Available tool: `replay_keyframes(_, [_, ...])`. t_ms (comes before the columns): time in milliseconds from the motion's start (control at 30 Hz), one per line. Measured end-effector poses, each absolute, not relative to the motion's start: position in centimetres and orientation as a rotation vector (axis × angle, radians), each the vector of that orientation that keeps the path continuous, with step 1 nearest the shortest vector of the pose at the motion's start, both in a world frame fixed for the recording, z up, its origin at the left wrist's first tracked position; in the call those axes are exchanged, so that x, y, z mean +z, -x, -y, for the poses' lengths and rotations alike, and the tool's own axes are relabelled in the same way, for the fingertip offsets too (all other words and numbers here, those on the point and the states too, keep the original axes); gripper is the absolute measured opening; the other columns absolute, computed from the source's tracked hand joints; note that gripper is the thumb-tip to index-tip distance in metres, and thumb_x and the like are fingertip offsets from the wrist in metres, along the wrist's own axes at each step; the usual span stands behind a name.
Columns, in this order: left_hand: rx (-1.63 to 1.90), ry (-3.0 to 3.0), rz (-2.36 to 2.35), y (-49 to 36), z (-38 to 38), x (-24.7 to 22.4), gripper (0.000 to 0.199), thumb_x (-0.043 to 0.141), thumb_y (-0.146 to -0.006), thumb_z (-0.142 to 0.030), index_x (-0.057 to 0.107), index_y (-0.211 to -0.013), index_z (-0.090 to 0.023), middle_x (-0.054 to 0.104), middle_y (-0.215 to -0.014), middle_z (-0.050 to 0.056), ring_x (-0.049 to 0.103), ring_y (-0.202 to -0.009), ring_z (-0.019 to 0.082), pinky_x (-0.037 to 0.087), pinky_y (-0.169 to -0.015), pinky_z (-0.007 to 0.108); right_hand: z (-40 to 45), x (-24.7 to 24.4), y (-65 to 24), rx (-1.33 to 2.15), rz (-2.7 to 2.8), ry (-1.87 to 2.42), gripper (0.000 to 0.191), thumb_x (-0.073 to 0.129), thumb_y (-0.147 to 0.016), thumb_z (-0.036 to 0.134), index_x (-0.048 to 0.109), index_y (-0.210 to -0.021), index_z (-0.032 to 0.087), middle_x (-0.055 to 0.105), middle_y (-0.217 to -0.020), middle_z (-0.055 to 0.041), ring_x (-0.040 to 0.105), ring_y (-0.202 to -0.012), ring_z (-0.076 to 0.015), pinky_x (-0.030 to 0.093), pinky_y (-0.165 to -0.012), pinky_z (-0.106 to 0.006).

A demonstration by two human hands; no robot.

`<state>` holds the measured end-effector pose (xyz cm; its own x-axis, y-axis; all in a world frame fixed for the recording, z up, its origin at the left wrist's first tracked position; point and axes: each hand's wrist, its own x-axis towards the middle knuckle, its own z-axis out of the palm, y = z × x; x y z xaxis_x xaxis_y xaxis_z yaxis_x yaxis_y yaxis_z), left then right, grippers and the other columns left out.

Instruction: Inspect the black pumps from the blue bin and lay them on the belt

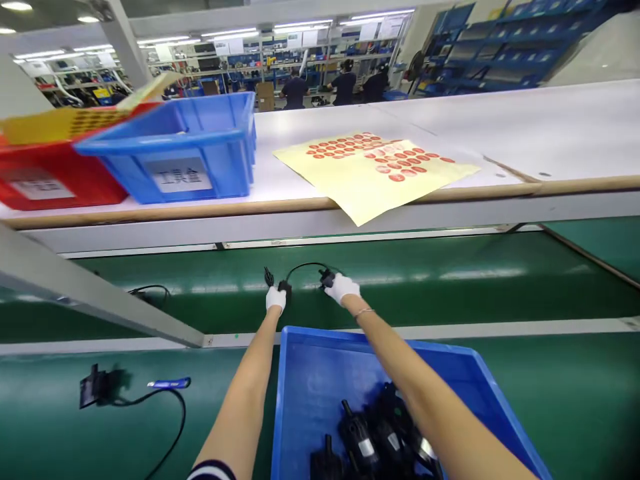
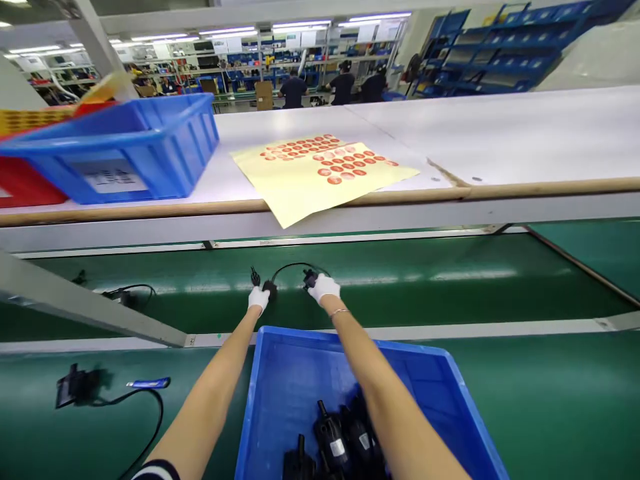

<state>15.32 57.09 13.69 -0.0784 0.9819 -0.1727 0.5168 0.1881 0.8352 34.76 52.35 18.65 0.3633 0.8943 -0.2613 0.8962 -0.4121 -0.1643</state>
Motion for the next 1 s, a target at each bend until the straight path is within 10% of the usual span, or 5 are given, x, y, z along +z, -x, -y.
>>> replay_keyframes(333, [0.979,-1.443,-1.614,-8.9,-48.7,19.1,0.043,0.042,-0.103,-0.035,0.048,-0.141,-0.016,0.052,-0.15,0.016,0.051,-0.138,0.024,0.035,-0.12,0.041,-41.2,18.3,-33.4,-0.633,-2.188,-1.948,0.037,0.054,-0.104,0.045,0.063,-0.129,0.019,0.066,-0.128,-0.0099,0.065,-0.113,-0.0246,0.051,-0.1,-0.046])
replay_keyframes(467, [0.908,-1.462,-1.351,-7.7,-36.1,19.9,0.031,0.052,-0.097,-0.039,0.064,-0.121,-0.023,0.066,-0.135,0.008,0.057,-0.132,0.023,0.037,-0.121,0.041,-27.6,15.2,-26.4,-0.752,-2.263,-1.638,0.038,0.074,-0.089,0.053,0.073,-0.1,0.017,0.074,-0.093,-0.0058,0.07,-0.083,-0.0212,0.056,-0.075,-0.034])
replay_keyframes(800, [0.572,-1.05,-1.068,-8.1,-24.3,13.4,0.075,0.065,-0.09,-0.052,0.039,-0.151,-0.018,0.035,-0.164,0.019,0.031,-0.154,0.032,0.024,-0.127,0.046,-20.8,17.9,-24.2,-0.583,-2.548,-1.819,0.02,0.051,-0.1,0.011,0.071,-0.105,0.011,0.072,-0.092,-0.0115,0.067,-0.087,-0.0236,0.053,-0.084,-0.04])
replay_keyframes(900, [0.396,-0.895,-0.786,-6.9,-23.8,15.4,0.065,0.052,-0.095,-0.065,0.052,-0.141,-0.019,0.065,-0.135,0.019,0.065,-0.121,0.035,0.055,-0.099,0.053,-18.4,22.9,-25.3,-0.636,-2.728,-1.907,0.025,0.048,-0.102,0.02,0.073,-0.101,0.017,0.072,-0.091,-0.01,0.065,-0.088,-0.0234,0.05,-0.087,-0.039])
replay_keyframes(1000, [0.239,-0.751,-0.587,-5.7,-21.1,17.5,0.074,0.052,-0.09,-0.076,0.065,-0.116,-0.008,0.073,-0.086,0.016,0.07,-0.065,0.026,0.059,-0.058,0.039,-15.2,25.7,-24.6,-0.774,-2.809,-2.095,0.025,0.051,-0.1,0.032,0.074,-0.099,0.022,0.072,-0.091,-0.0065,0.065,-0.088,-0.0214,0.051,-0.09,-0.036])
